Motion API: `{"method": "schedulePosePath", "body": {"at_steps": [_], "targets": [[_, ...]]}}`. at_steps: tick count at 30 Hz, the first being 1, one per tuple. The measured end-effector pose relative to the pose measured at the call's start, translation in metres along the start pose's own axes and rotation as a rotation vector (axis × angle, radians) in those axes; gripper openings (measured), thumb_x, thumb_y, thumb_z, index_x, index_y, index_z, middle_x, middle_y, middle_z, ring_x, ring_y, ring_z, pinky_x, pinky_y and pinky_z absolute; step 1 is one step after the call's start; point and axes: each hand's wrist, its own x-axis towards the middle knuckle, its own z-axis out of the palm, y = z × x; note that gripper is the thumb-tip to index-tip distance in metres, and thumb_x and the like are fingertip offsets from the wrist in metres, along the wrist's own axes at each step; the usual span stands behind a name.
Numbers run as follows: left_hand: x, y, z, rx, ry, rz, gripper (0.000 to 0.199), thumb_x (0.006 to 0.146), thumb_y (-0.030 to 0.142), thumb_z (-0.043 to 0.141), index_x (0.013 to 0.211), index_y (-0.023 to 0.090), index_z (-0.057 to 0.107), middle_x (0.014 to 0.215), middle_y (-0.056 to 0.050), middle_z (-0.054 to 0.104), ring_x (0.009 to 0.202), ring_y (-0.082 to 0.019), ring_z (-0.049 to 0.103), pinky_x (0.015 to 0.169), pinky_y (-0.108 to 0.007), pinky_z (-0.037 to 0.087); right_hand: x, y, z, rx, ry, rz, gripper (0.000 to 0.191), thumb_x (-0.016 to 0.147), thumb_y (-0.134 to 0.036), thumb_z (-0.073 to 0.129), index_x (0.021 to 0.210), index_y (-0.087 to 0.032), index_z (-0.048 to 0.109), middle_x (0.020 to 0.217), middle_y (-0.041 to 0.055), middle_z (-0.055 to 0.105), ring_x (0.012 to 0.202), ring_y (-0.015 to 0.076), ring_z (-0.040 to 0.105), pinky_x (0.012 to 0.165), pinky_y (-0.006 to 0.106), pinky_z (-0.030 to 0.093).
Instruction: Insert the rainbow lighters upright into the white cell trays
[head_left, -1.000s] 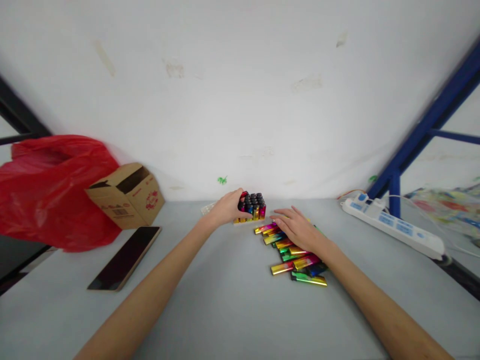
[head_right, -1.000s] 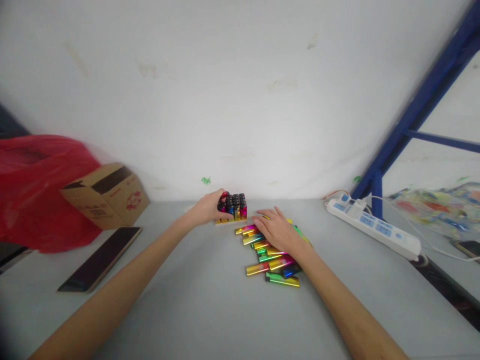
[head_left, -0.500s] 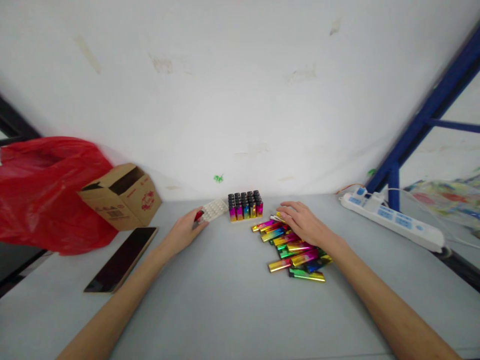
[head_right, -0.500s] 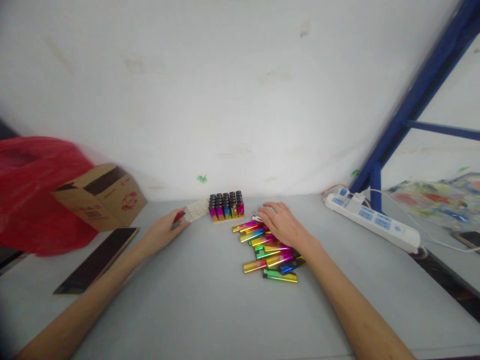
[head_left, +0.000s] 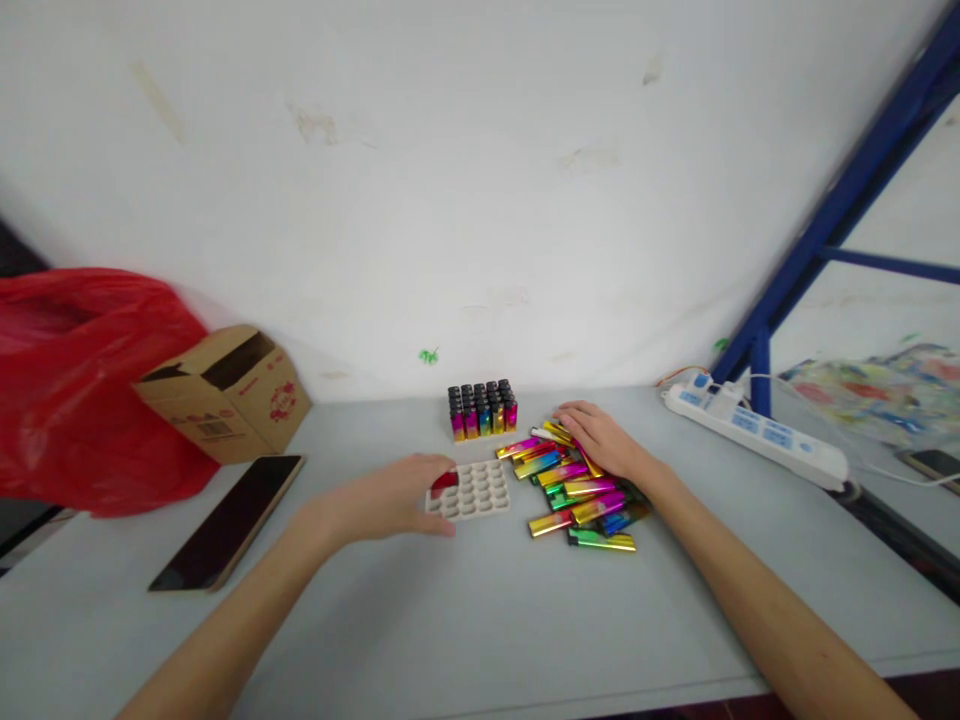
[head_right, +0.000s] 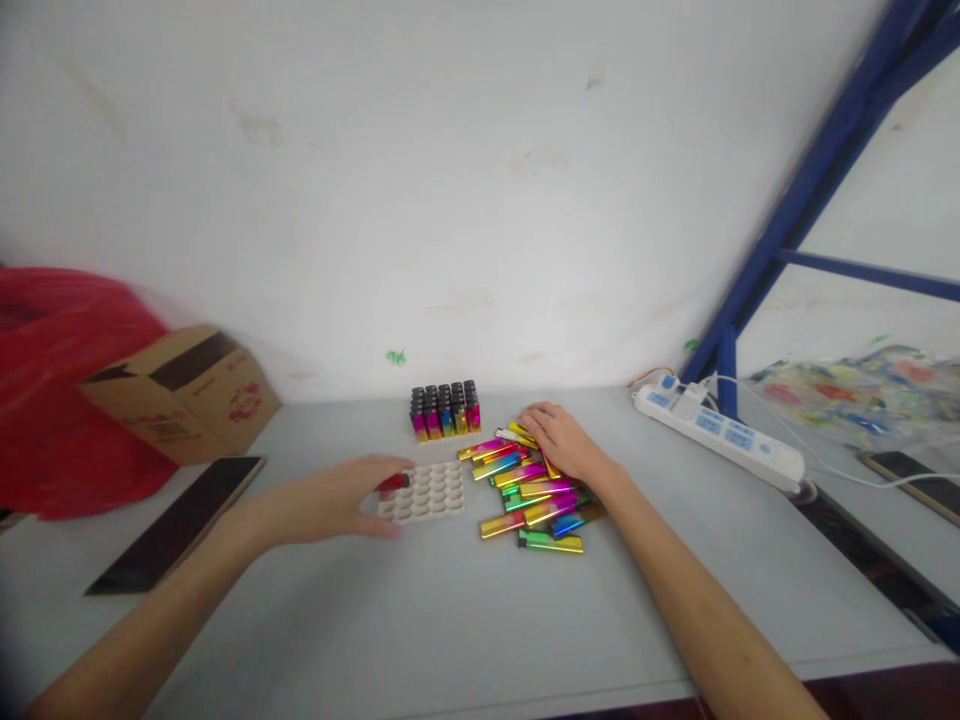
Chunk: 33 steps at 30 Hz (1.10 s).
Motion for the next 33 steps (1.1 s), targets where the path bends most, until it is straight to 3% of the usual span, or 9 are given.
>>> {"method": "schedulePosePath", "body": {"at_steps": [4,8,12,16,19,23,26,33], "targets": [[0.019,0.01,-0.01,-0.081,0.161,0.066,0.041,0.094,0.062,0.053,0.097,0.022,0.063,0.096,-0.006,0.07,0.086,-0.024,0.061,0.079,-0.033,0.046,-0.001,-0.003,0.0,0.104,0.012,0.068,0.053,0.112,-0.043,0.025,0.122,-0.02,0.071,0.122,0.0116,0.072,0.116,0.0245,0.066,0.109,0.045,0.05],[0.037,0.007,0.017,-0.454,0.3,0.017,0.043,0.093,0.063,0.05,0.079,0.023,0.049,0.066,0.004,0.047,0.059,-0.014,0.043,0.055,-0.026,0.034,-0.001,0.0,0.002,0.086,0.013,0.091,0.056,0.112,-0.045,0.023,0.12,-0.018,0.071,0.12,0.0124,0.073,0.113,0.0244,0.067,0.108,0.044,0.05],[0.044,0.001,0.052,-0.922,0.181,-0.102,0.049,0.084,0.069,0.053,0.071,0.024,0.037,0.056,0.011,0.024,0.047,-0.008,0.016,0.044,-0.023,0.014,-0.001,0.003,0.007,0.06,-0.018,0.06,0.056,0.111,-0.047,0.024,0.121,-0.019,0.071,0.121,0.0122,0.072,0.118,0.0258,0.064,0.112,0.046,0.046],[0.038,0.007,0.063,-1.038,0.146,-0.1,0.054,0.083,0.073,0.051,0.065,0.024,0.035,0.053,0.011,0.02,0.045,-0.007,0.013,0.044,-0.023,0.011,-0.001,0.005,0.009,0.036,-0.041,0.05,0.056,0.111,-0.047,0.022,0.124,-0.02,0.07,0.123,0.0122,0.071,0.12,0.0266,0.062,0.114,0.048,0.044],[0.032,0.013,0.064,-1.007,0.252,-0.064,0.056,0.08,0.07,0.058,0.062,0.024,0.033,0.053,0.01,0.022,0.046,-0.007,0.016,0.044,-0.024,0.014,-0.002,0.005,0.008,0.016,-0.052,0.05,0.057,0.111,-0.047,0.022,0.125,-0.02,0.069,0.124,0.0123,0.071,0.12,0.0268,0.061,0.113,0.048,0.045],[0.031,0.011,0.068,-0.734,0.415,-0.061,0.053,0.083,0.064,0.055,0.058,0.024,0.033,0.055,0.007,0.026,0.05,-0.009,0.024,0.048,-0.026,0.018,-0.002,0.005,0.006,0.002,-0.066,0.021,0.056,0.111,-0.048,0.023,0.124,-0.019,0.069,0.126,0.0129,0.071,0.121,0.0279,0.061,0.113,0.049,0.044],[0.034,0.006,0.072,-0.624,0.431,-0.084,0.048,0.085,0.058,0.051,0.058,0.023,0.033,0.055,0.005,0.028,0.051,-0.01,0.027,0.049,-0.027,0.018,-0.002,0.005,0.006,0.006,-0.064,0.023,0.054,0.111,-0.048,0.024,0.124,-0.021,0.07,0.126,0.0121,0.071,0.121,0.0284,0.061,0.113,0.05,0.045],[0.035,0.003,0.074,-0.611,0.478,-0.103,0.039,0.086,0.052,0.048,0.062,0.024,0.036,0.058,0.005,0.028,0.052,-0.011,0.03,0.048,-0.025,0.021,-0.003,0.008,0.006,-0.009,-0.085,0.018,0.053,0.111,-0.046,0.026,0.126,-0.02,0.069,0.128,0.0133,0.07,0.124,0.0289,0.06,0.114,0.051,0.044]]}}
